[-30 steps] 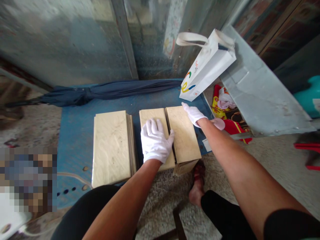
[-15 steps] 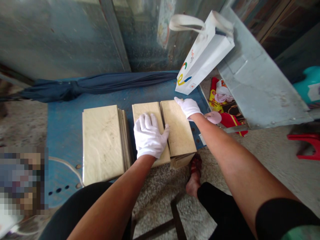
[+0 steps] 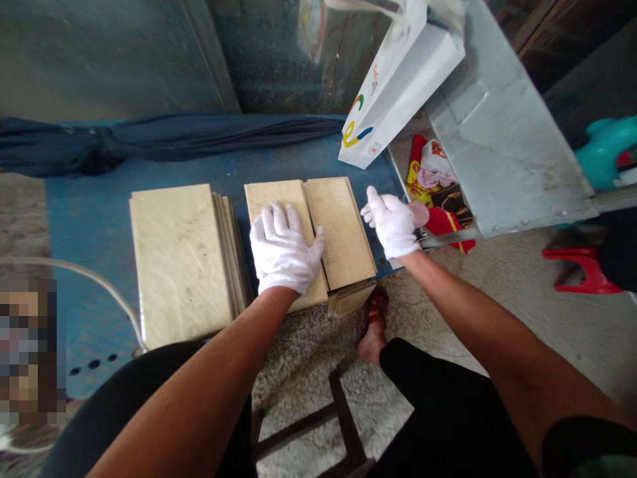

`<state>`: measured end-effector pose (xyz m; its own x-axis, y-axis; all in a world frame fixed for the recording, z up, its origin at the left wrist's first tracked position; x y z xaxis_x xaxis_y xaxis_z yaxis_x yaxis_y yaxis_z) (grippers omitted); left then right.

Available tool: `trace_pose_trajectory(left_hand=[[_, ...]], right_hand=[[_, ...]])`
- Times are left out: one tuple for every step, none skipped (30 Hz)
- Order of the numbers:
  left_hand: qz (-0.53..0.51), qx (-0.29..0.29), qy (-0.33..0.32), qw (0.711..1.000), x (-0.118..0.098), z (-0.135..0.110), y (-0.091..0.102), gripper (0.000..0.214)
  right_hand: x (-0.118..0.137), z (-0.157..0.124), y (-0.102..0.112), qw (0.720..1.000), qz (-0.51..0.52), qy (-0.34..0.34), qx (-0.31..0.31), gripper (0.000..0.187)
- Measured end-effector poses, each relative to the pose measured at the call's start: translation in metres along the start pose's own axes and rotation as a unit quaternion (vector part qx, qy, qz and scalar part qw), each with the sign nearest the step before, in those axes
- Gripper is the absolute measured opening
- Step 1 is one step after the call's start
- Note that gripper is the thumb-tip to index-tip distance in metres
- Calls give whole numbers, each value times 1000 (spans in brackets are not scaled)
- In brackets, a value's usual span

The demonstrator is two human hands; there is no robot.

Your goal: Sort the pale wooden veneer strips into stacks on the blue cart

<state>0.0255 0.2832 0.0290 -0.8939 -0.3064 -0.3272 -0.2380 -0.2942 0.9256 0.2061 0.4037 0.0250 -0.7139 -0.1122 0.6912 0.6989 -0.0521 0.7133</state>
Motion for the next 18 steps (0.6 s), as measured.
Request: trace_pose_trajectory(left_hand=[[-2,1,2,1000,0,0,0,79],[-6,3,4,1000,0,0,0,78],[-10,5,6,1000,-1,0,1,78],[-13,7,7,1000,-1,-1,1,78],[-15,8,7,1000,-1,-1,1,78],[-16,8,6,1000,-2,-1,1,79],[-17,6,5,1000,-2,-1,2,79],[-16,4,4,1000,-2,-1,2,80],[-16,2,3,1000,-2,-1,2,80],[-17,1,3,1000,-2,-1,2,80],[-17,1,3,1000,-3,-1,3,80],[-18,2,4,1000,-3,-2,3,80],[-18,3,5,1000,-3,-2,3,79],[-18,5,6,1000,-4,-1,3,79],[-18,6,7,1000,-4,-1,3,78],[-18,6,7,1000,-4,-1,3,78],[-18,7,7,1000,-4,-1,3,78],[-19,7,7,1000,-4,-1,3,78]], right_hand=[[-10,-21,13,1000,3,5,15,56],[-20,-42,28,1000,-15,18,20,52],[-32,-63,42,997,-52,34,55,50],[-44,-83,54,989,-102,48,99,47],[-56,-100,64,974,-156,42,157,44],[-69,-114,72,957,-207,16,203,43],[-79,-125,76,938,-240,5,249,39],[-87,-133,78,922,-262,-10,284,36],[-93,-137,77,911,-275,-27,306,33],[-96,-139,74,906,-280,-40,315,30],[-97,-139,70,906,-280,-52,313,27],[-96,-138,65,909,-281,-60,303,26],[-94,-136,59,912,-282,-64,290,24],[-92,-134,53,915,-283,-64,281,24],[-90,-132,48,916,-284,-63,275,24],[-88,-131,44,917,-284,-62,273,24],[-87,-131,40,918,-282,-64,272,26],[-87,-131,37,920,-276,-69,271,28]])
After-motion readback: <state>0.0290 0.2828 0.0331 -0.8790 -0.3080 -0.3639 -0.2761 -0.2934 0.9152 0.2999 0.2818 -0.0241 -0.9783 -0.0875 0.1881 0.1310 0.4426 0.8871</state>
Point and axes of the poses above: each hand's wrist, its own z-axis towards the middle knuckle, its own y-axis out of the back of the hand, x = y × z, the point moved 1 cm from there along z, towards the middle knuckle, and after that the axes turned 10 degrees about -x, right-handed, at the moved point
